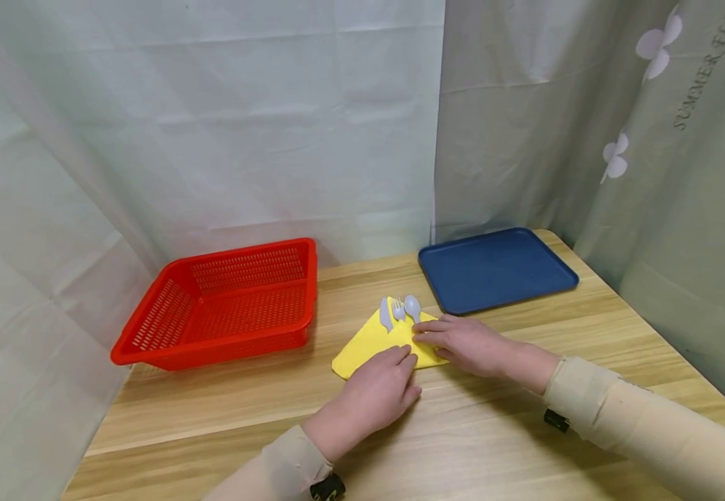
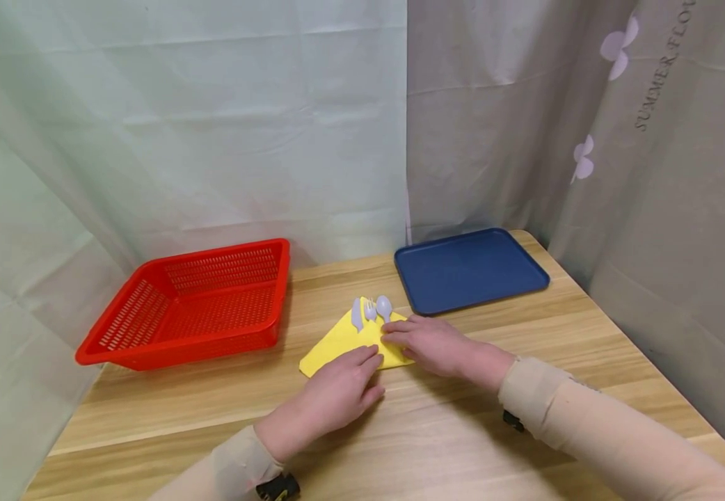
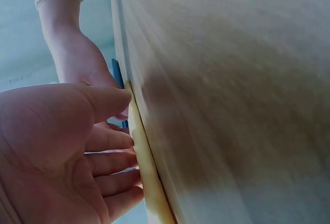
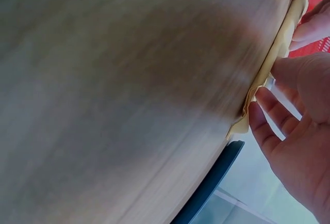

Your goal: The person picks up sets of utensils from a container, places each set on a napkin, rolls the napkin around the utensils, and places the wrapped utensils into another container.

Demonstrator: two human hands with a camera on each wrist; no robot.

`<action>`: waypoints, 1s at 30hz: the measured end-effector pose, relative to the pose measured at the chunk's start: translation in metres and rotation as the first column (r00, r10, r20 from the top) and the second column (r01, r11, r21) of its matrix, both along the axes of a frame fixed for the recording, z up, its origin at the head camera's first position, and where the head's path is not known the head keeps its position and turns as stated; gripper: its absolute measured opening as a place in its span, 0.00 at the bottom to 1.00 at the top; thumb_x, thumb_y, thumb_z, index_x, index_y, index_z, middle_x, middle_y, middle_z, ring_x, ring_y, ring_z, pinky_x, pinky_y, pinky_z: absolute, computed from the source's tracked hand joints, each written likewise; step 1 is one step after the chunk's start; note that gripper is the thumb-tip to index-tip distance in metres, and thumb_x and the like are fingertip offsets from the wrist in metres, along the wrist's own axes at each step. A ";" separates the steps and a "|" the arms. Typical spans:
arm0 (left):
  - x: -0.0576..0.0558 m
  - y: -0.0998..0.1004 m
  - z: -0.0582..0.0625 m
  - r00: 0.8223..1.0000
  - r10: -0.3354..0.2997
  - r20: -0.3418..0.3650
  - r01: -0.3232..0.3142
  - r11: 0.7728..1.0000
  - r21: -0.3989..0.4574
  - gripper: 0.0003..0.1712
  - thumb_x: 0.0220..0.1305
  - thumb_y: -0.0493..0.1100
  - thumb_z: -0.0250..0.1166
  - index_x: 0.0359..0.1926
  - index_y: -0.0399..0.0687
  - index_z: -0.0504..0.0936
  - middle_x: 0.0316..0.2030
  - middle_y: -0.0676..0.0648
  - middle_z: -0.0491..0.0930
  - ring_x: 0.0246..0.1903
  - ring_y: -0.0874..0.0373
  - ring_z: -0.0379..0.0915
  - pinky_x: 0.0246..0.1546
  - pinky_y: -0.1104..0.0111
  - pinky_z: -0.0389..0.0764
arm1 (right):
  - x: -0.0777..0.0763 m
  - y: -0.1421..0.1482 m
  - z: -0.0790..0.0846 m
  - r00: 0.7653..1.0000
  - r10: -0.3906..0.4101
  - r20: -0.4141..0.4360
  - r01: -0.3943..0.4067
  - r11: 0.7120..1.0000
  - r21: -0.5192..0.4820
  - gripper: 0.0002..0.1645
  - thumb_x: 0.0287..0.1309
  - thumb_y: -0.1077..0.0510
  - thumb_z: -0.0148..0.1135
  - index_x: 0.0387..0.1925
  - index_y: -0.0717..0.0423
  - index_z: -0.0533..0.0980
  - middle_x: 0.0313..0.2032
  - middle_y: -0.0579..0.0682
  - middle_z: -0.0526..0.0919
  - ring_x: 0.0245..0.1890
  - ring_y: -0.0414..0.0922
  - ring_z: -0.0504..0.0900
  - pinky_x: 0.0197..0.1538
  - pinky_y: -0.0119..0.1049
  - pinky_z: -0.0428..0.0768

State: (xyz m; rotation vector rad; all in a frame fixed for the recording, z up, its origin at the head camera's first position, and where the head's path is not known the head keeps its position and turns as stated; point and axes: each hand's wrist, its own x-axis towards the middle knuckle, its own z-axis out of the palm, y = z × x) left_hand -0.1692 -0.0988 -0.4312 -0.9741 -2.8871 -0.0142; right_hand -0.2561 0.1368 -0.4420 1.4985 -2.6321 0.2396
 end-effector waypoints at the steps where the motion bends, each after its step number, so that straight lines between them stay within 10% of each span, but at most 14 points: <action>1: 0.000 0.000 0.000 1.000 -0.003 0.000 0.003 1.000 0.005 0.29 0.77 0.53 0.71 0.68 0.39 0.82 0.67 0.40 0.82 0.68 0.49 0.78 0.73 0.60 0.75 | 0.000 0.000 0.000 1.000 -0.004 0.005 0.004 1.000 -0.001 0.29 0.71 0.65 0.72 0.72 0.56 0.81 0.71 0.54 0.82 0.71 0.57 0.79 0.72 0.56 0.78; 19: 0.003 0.005 0.002 0.999 0.042 0.024 -0.042 0.999 0.026 0.30 0.78 0.55 0.70 0.72 0.44 0.81 0.70 0.39 0.80 0.68 0.45 0.78 0.64 0.56 0.84 | 0.011 0.009 -0.002 0.986 -0.030 -0.164 0.037 0.999 0.037 0.29 0.70 0.61 0.75 0.71 0.56 0.81 0.67 0.53 0.83 0.64 0.55 0.84 0.64 0.50 0.84; 30: 0.001 0.012 0.000 0.995 0.025 -0.096 -0.029 0.998 -0.046 0.29 0.77 0.58 0.71 0.69 0.49 0.84 0.58 0.43 0.84 0.53 0.47 0.81 0.54 0.61 0.85 | 0.020 0.018 -0.002 0.983 -0.034 -0.182 0.050 0.995 0.089 0.28 0.72 0.61 0.74 0.71 0.54 0.81 0.67 0.54 0.83 0.67 0.55 0.82 0.66 0.51 0.83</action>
